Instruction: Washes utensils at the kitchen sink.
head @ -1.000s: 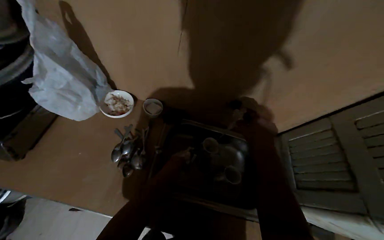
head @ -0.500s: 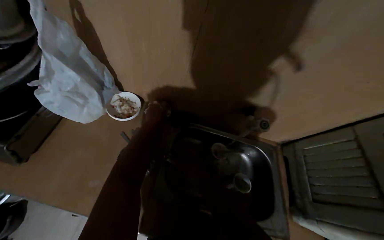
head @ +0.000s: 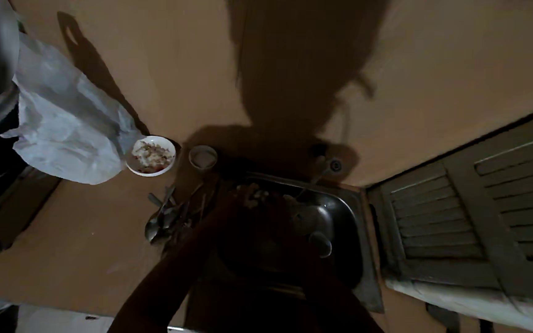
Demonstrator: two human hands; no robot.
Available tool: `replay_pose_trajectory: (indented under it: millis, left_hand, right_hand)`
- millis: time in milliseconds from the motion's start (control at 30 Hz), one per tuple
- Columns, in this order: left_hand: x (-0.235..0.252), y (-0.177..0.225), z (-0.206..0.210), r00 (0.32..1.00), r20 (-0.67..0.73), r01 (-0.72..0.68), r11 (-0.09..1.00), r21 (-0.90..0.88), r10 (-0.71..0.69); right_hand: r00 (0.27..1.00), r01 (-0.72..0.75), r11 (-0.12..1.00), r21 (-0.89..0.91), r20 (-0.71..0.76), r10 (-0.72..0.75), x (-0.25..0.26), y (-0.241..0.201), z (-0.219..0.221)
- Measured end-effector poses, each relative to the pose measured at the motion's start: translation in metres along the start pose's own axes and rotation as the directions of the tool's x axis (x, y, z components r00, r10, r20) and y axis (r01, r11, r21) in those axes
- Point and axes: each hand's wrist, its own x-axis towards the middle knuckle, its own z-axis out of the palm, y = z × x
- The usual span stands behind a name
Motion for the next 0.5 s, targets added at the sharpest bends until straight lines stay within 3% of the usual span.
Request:
replay_pose_trajectory:
  millis: [100,167,233,433,500]
  left_hand:
    - [0.002,-0.010,0.015,0.997,0.064,-0.026,0.995,-0.099,0.033]
    - [-0.013,0.001,0.014,0.997,0.075,0.002,0.966,-0.260,0.019]
    - [-0.026,0.023,0.011,0.998,0.061,0.026,0.951,-0.309,-0.007]
    - [-0.038,0.041,0.021,0.998,0.043,0.051,0.935,-0.351,-0.038]
    - [-0.050,0.038,0.031,0.995,0.045,0.101,0.909,-0.404,-0.091]
  right_hand:
    - [0.998,-0.066,0.991,0.114,-0.009,0.068,-0.002,0.001,-0.011]
    - [0.997,-0.073,0.979,0.192,-0.009,0.076,-0.003,0.005,-0.016]
    - [0.996,-0.085,0.966,0.244,0.024,0.082,-0.007,0.006,-0.019]
    - [0.994,-0.099,0.983,0.157,-0.038,0.106,-0.014,-0.009,-0.045]
    - [0.991,-0.080,0.974,0.212,-0.092,0.102,-0.011,-0.012,-0.058]
